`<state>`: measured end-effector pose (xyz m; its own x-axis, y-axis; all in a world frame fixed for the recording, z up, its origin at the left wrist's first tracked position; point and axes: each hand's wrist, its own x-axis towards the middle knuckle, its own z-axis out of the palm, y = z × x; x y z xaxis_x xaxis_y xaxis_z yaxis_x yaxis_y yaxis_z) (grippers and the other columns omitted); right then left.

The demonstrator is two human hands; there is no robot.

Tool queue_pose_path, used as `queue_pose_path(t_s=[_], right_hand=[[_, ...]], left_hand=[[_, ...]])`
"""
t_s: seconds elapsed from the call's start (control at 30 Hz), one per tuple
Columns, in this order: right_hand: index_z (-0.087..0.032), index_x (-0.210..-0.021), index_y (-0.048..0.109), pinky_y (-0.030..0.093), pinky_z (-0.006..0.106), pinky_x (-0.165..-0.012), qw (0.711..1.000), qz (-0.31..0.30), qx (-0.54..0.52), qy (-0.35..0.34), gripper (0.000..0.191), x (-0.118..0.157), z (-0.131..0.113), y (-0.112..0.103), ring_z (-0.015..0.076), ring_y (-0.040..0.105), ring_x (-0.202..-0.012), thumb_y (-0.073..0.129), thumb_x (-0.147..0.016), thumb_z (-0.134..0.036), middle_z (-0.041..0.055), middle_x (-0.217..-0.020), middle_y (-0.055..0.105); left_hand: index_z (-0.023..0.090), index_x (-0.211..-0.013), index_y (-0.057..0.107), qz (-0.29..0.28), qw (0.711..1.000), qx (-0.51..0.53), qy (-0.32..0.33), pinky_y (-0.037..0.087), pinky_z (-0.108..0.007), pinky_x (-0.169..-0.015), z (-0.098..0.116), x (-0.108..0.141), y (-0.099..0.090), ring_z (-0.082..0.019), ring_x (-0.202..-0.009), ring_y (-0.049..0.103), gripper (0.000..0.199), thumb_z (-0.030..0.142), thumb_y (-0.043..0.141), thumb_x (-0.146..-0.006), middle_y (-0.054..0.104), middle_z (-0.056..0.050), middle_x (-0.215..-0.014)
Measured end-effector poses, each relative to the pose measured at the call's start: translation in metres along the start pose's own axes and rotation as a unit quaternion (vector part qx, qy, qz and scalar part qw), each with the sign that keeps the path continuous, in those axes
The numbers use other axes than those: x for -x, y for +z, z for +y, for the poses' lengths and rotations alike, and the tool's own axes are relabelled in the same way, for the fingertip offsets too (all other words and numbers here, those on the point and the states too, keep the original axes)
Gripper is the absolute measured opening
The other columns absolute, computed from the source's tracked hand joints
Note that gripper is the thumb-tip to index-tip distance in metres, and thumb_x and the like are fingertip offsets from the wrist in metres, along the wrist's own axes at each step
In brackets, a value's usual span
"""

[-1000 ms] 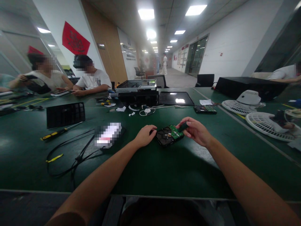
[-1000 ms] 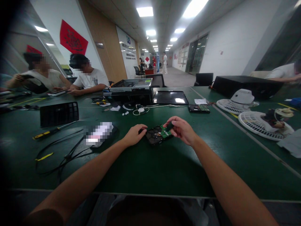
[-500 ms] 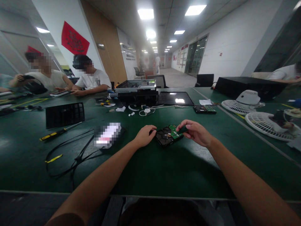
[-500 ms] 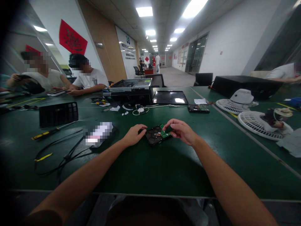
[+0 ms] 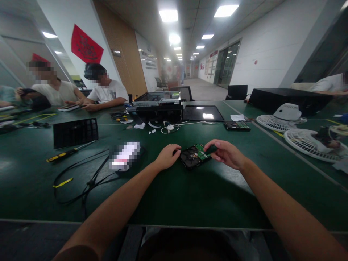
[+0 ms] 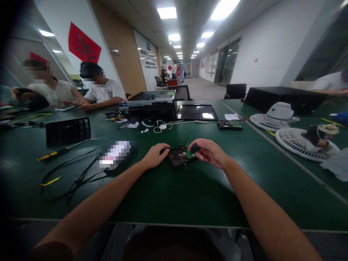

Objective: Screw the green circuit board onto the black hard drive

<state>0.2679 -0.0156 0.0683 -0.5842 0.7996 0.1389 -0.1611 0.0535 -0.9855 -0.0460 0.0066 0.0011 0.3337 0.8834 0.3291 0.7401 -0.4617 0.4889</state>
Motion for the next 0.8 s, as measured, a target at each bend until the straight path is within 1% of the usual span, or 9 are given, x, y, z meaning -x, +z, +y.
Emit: queue_pose_path(t_s=[0.2,0.33,0.53,0.67,0.8], right_hand=[[-0.019,-0.102,0.076,0.025,0.026,-0.045,1.000,0.002,-0.001,0.002,0.029,0.0001,-0.0021,0.0019,0.0105,0.044,-0.058,0.064,-0.096,-0.044,0.0085,-0.097,0.072],[-0.021,-0.102,0.074,0.026,0.026,-0.046,1.000,0.011,-0.028,0.006,0.027,-0.0009,-0.0009,0.0011,0.0101,0.044,-0.056,0.064,-0.095,-0.045,0.0087,-0.106,0.074],[-0.023,-0.104,0.070,0.023,0.025,-0.045,0.998,0.005,-0.054,0.012,0.026,-0.0024,0.0011,0.0015,0.0100,0.045,-0.055,0.063,-0.096,-0.046,0.0088,-0.107,0.075],[-0.023,-0.110,0.074,0.025,0.025,-0.047,0.999,0.011,-0.035,0.008,0.027,-0.0025,-0.0002,0.0029,0.0100,0.045,-0.058,0.066,-0.095,-0.044,0.0083,-0.106,0.073],[-0.021,-0.118,0.078,0.029,0.026,-0.049,0.999,0.031,-0.006,0.007,0.035,-0.0026,0.0003,0.0029,0.0113,0.047,-0.063,0.064,-0.096,-0.045,0.0095,-0.108,0.070]], left_hand=[[0.021,-0.128,0.070,-0.008,1.000,0.003,-0.018,0.055,-0.042,-0.101,0.0000,0.0000,-0.0008,-0.026,-0.113,0.069,0.029,0.033,0.057,-0.104,0.074,-0.009,-0.122],[0.021,-0.127,0.070,-0.001,1.000,0.003,-0.004,0.055,-0.041,-0.100,0.0008,0.0005,-0.0013,-0.026,-0.112,0.069,0.028,0.032,0.057,-0.104,0.074,-0.009,-0.119],[0.021,-0.128,0.070,-0.004,1.000,0.006,-0.007,0.055,-0.041,-0.100,0.0003,0.0007,-0.0007,-0.025,-0.112,0.069,0.029,0.033,0.056,-0.105,0.074,-0.009,-0.121],[0.021,-0.128,0.069,-0.003,1.000,0.005,-0.003,0.055,-0.041,-0.101,-0.0005,0.0004,-0.0004,-0.025,-0.113,0.069,0.029,0.033,0.056,-0.105,0.074,-0.009,-0.121],[0.020,-0.127,0.069,-0.001,1.000,0.003,0.007,0.054,-0.041,-0.101,-0.0007,0.0004,-0.0007,-0.026,-0.113,0.068,0.029,0.033,0.054,-0.106,0.075,-0.008,-0.119]])
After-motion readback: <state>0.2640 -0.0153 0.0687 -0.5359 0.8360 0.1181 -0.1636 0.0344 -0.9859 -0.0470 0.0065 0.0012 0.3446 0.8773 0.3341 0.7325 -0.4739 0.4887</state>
